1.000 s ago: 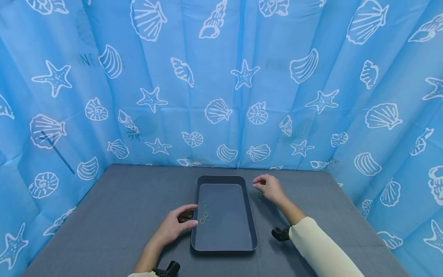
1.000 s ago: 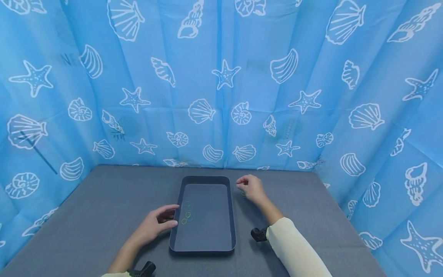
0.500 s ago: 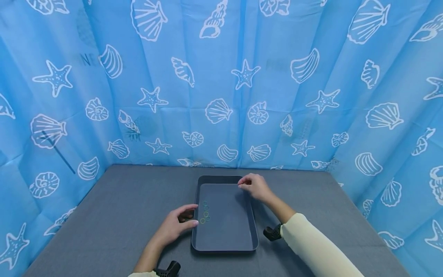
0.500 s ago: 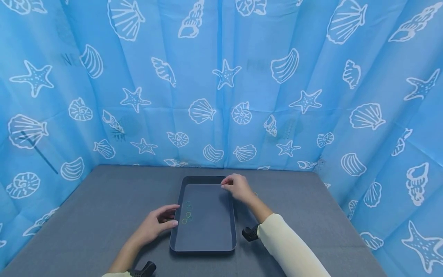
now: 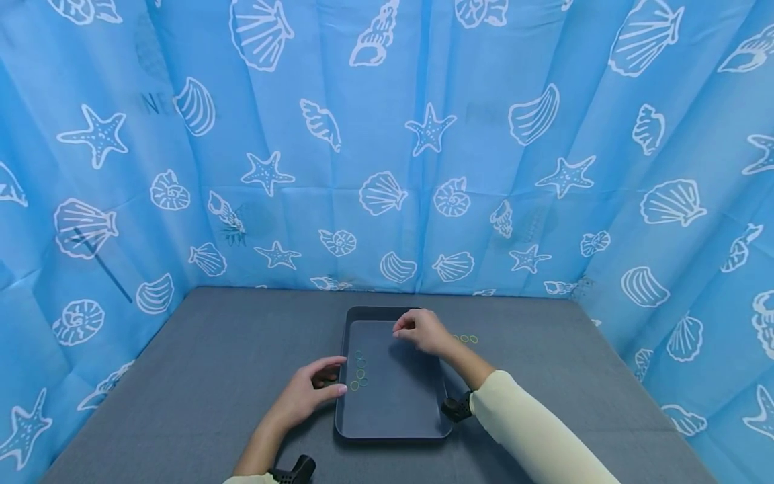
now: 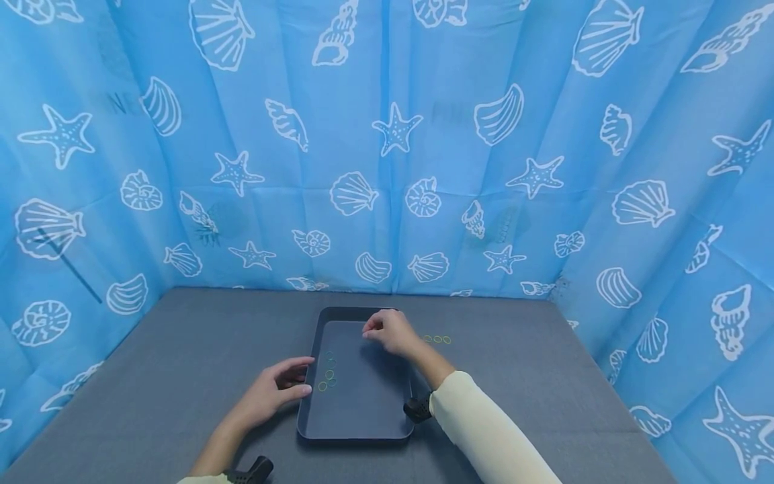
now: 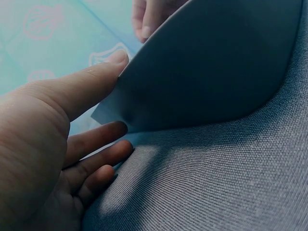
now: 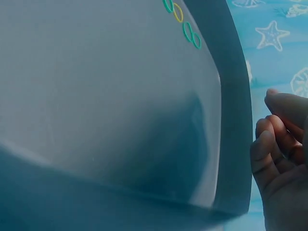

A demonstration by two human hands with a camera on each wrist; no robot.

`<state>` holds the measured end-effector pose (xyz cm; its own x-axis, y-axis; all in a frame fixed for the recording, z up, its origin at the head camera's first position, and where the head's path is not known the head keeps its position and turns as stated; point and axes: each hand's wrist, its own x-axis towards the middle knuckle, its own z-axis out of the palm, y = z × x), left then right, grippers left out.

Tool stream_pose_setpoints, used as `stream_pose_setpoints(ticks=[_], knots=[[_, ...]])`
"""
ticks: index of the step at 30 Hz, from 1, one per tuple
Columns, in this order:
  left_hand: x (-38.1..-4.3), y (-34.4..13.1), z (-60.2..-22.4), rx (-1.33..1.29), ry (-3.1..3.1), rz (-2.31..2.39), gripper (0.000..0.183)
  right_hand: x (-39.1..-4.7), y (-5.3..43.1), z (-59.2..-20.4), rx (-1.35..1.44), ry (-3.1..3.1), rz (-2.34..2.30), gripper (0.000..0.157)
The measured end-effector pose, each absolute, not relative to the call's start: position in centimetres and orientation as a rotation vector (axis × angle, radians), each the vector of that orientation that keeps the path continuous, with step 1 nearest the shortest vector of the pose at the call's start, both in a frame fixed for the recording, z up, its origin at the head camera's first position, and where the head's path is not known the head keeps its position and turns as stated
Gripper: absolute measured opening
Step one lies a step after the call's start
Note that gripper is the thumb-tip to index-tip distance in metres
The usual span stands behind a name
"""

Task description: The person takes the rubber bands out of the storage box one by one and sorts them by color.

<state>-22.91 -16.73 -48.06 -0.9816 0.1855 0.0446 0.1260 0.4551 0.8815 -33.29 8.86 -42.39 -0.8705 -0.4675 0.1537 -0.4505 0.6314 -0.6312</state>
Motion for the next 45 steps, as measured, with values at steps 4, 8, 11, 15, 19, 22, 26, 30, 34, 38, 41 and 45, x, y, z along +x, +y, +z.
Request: stream_pose_setpoints(ticks=[4, 8, 11, 15, 19, 22, 26, 30, 34, 38, 41, 45], knots=[[-23.0, -16.8, -48.1, 0.275, 2.634, 1.578, 0.048, -33.3, 8.1, -42.4, -0.840, 2.778, -1.049, 0.005], [-23.1, -16.8, -48.1, 0.272, 2.634, 1.581, 0.048, -33.5, 7.4, -42.4, -0.891, 2.754, -1.039, 0.005], [-23.1, -16.8, -48.1, 0.280, 2.632, 1.585, 0.049, -33.6, 6.8, -42.5, -0.894, 2.729, -1.027, 0.005], [-23.0, -16.8, -48.0, 0.286, 2.623, 1.591, 0.049, -33.6, 6.1, -42.7, -0.863, 2.692, -1.010, 0.004], [-22.9, -16.8, -47.9, 0.281, 2.612, 1.596, 0.048, -33.6, 5.3, -43.2, -0.839, 2.671, -1.016, 0.004], [-23.0, -16.9, -48.0, 0.273, 2.611, 1.590, 0.048, -33.6, 4.8, -43.6, -0.837, 2.643, -1.027, 0.005], [-23.1, -17.0, -48.1, 0.282, 2.618, 1.579, 0.048, -33.5, 4.1, -44.1, -0.816, 2.591, -1.032, 0.006], [-23.1, -17.0, -48.2, 0.295, 2.616, 1.583, 0.046, -33.4, 3.6, -44.6, -0.791, 2.561, -1.011, 0.008], [-23.1, -17.0, -48.1, 0.309, 2.610, 1.591, 0.046, -33.3, 3.3, -45.0, -0.784, 2.559, -0.990, 0.009], [-23.1, -17.0, -48.1, 0.324, 2.607, 1.596, 0.046, -33.2, 3.1, -45.2, -0.769, 2.574, -0.976, 0.009], [-23.1, -17.0, -48.1, 0.325, 2.604, 1.605, 0.046, -33.1, 3.0, -45.2, -0.770, 2.592, -0.966, 0.010], [-23.0, -16.9, -48.1, 0.326, 2.609, 1.615, 0.046, -33.0, 2.9, -45.2, -0.794, 2.616, -0.940, 0.011]])
